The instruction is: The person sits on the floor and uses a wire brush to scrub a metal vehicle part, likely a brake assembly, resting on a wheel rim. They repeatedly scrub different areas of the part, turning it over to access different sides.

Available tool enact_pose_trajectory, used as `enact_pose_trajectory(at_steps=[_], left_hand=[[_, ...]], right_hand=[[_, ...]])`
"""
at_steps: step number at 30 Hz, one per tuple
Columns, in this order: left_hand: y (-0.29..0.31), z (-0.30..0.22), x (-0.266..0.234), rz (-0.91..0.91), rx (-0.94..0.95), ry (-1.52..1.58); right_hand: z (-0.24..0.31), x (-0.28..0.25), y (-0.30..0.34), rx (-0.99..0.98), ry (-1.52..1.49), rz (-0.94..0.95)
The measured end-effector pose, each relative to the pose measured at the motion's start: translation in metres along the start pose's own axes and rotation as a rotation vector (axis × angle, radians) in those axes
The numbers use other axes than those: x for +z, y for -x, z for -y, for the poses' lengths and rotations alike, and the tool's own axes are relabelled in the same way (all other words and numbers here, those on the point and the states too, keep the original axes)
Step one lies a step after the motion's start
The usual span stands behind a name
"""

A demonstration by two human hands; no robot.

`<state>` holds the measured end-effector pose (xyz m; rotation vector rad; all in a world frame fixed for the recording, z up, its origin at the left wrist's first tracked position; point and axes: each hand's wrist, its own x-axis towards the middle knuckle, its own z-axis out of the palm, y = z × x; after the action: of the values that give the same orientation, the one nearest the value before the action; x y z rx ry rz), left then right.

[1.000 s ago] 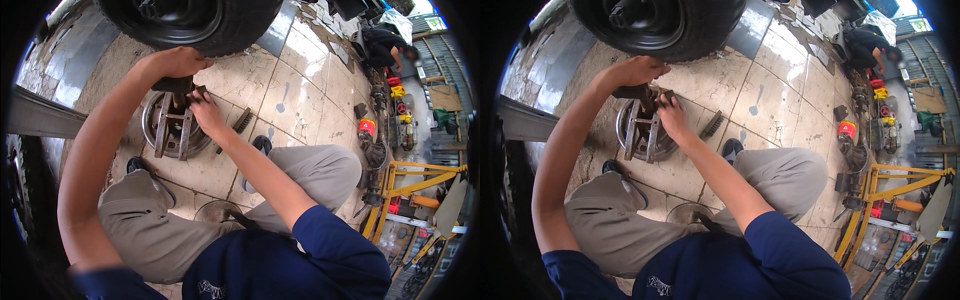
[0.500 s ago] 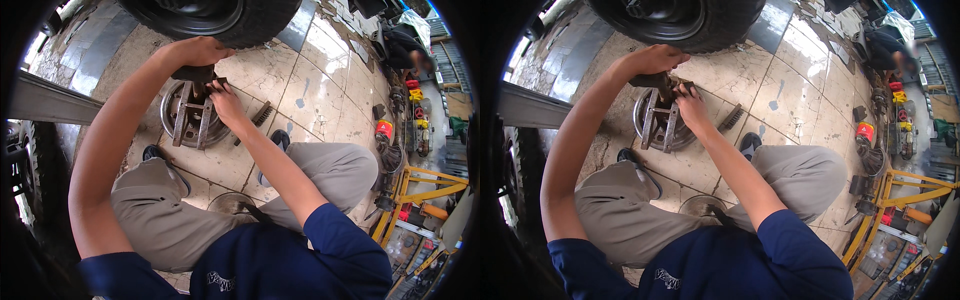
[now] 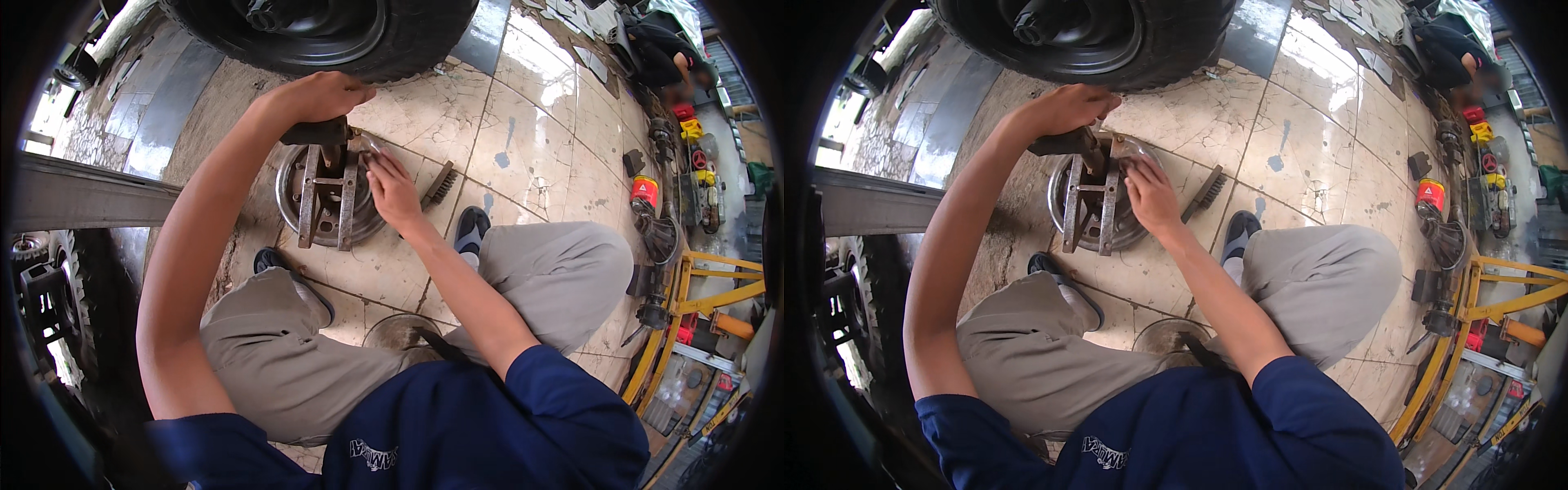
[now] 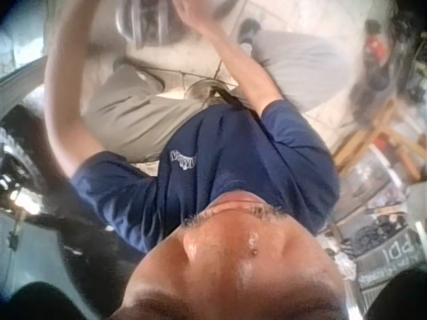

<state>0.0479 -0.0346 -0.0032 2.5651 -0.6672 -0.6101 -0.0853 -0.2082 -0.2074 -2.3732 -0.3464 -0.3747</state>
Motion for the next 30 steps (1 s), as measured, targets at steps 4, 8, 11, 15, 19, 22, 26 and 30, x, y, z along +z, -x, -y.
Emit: enact_pose_trajectory(at_steps=[4, 8, 11, 15, 19, 22, 26, 30], left_hand=[[-0.008, 0.016, 0.005, -0.061, 0.115, -0.018], [-0.001, 0.007, 0.004, -0.067, 0.164, -0.07], [0.014, -0.007, -0.004, -0.076, 0.152, -0.067], [0.01, -0.01, -0.008, -0.001, 0.143, -0.155], [0.016, -0.019, -0.006, -0.03, 0.065, -0.189], [0.011, -0.008, -0.006, 0.015, 0.073, -0.184], [0.01, -0.008, -0.003, -0.005, 0.128, -0.204], [0.006, -0.001, 0.0, -0.105, 0.152, -0.057]], right_hand=[[0.01, -0.003, -0.018, -0.161, 0.046, 0.199], [0.011, -0.008, -0.016, -0.163, 0.181, 0.284], [0.019, 0.005, 0.0, -0.258, 0.289, 0.254], [0.019, 0.008, 0.002, -0.493, 0.224, 0.244], [0.022, 0.004, 0.0, -0.456, 0.175, 0.307], [0.026, 0.004, 0.015, -0.51, 0.141, 0.404], [0.027, 0.001, 0.028, -0.479, 0.181, 0.374], [0.032, -0.002, 0.039, -0.576, 0.154, 0.443]])
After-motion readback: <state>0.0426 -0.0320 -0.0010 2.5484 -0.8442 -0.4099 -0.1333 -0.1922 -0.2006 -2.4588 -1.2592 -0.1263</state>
